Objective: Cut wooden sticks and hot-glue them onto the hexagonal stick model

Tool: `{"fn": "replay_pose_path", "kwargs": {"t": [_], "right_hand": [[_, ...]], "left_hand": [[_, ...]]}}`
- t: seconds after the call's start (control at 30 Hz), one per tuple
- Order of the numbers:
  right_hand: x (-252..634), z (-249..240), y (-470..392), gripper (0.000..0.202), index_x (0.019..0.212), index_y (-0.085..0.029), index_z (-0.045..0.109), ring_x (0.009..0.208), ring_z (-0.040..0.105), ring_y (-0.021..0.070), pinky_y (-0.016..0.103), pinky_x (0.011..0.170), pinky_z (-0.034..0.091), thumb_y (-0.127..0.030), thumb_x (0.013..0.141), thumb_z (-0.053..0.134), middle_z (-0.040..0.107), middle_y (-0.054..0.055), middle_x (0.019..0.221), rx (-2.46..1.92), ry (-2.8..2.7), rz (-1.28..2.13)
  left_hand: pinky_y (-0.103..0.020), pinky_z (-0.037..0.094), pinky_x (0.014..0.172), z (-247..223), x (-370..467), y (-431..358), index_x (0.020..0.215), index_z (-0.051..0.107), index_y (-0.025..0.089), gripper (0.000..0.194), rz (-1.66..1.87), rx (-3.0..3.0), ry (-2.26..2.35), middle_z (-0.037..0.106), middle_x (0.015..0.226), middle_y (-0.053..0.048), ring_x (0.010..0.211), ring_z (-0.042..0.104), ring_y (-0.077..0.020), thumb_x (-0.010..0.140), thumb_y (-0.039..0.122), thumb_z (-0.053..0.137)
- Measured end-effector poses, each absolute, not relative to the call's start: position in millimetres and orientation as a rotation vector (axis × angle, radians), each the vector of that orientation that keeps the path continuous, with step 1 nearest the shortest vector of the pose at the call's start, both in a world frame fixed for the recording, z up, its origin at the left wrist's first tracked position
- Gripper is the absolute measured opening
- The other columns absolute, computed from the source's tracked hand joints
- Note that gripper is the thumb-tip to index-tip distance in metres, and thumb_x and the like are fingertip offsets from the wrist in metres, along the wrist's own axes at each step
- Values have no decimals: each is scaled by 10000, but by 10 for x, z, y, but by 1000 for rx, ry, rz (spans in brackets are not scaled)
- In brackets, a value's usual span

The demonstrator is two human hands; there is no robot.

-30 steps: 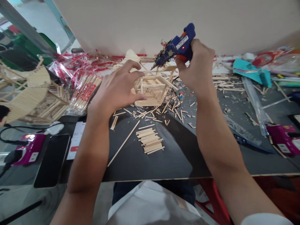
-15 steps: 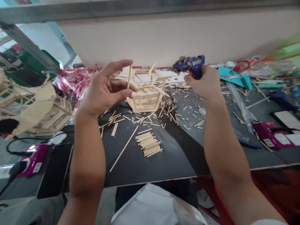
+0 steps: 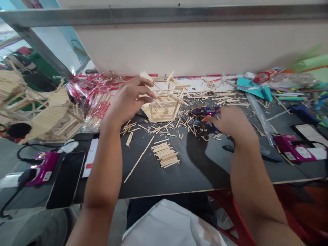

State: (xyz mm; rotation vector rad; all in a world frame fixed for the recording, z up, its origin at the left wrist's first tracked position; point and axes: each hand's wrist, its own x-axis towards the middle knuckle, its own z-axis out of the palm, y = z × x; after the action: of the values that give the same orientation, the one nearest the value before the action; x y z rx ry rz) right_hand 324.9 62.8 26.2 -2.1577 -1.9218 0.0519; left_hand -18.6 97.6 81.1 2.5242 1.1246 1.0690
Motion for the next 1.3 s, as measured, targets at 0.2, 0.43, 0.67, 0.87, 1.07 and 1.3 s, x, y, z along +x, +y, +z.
{"fn": "replay_pose_path", "kwargs": {"t": [0.2,0.43,0.67,0.87,1.07,1.3], "right_hand": [[2467,602,353,336,890,-225,689,645,631,183,315,607,482,-546,975,639,714,49,773,-1358,-1860,887],[1889,482,485,311,833,-176,706,480,458,60,191,423,324,-444,990,703,598,-35,628,-998,-1263,1792],[1692,397,572,339,731,-165,667,415,427,42,170,380,267,-223,1050,571,562,-44,560,-1064,-1031,1778],[1600,362,622,354,696,-168,654,400,409,53,197,387,255,-176,1029,533,557,-34,533,-1094,-1061,1711],[1575,365,666,372,669,-186,617,389,393,58,189,386,267,-162,1025,509,568,-26,501,-1123,-1084,1702],[1578,348,748,435,646,-170,640,377,409,61,193,386,291,-165,1051,482,579,-16,472,-1179,-1148,1646]], "left_hand": [[-393,538,968,771,-149,1000,915,834,294,183,1054,2605,1043,698,1240,-52,1046,653,-209,926,205,674],[-416,524,940,712,-107,1046,893,832,281,180,1014,2628,995,692,1229,-48,1052,643,-210,950,236,667],[-430,511,1037,681,-121,1093,1102,774,291,236,1032,2586,1258,737,1192,-38,1133,666,-247,941,202,627],[-461,525,1015,606,-131,1138,1002,765,310,140,984,2536,1409,759,1102,-38,1067,689,-291,911,286,661],[-445,534,994,564,-130,1174,953,763,291,134,966,2547,1416,766,1043,-43,993,695,-272,910,267,639],[-464,518,1022,636,-79,1119,969,772,230,147,841,2515,1490,770,1077,-87,1043,703,-297,916,212,636]]}}
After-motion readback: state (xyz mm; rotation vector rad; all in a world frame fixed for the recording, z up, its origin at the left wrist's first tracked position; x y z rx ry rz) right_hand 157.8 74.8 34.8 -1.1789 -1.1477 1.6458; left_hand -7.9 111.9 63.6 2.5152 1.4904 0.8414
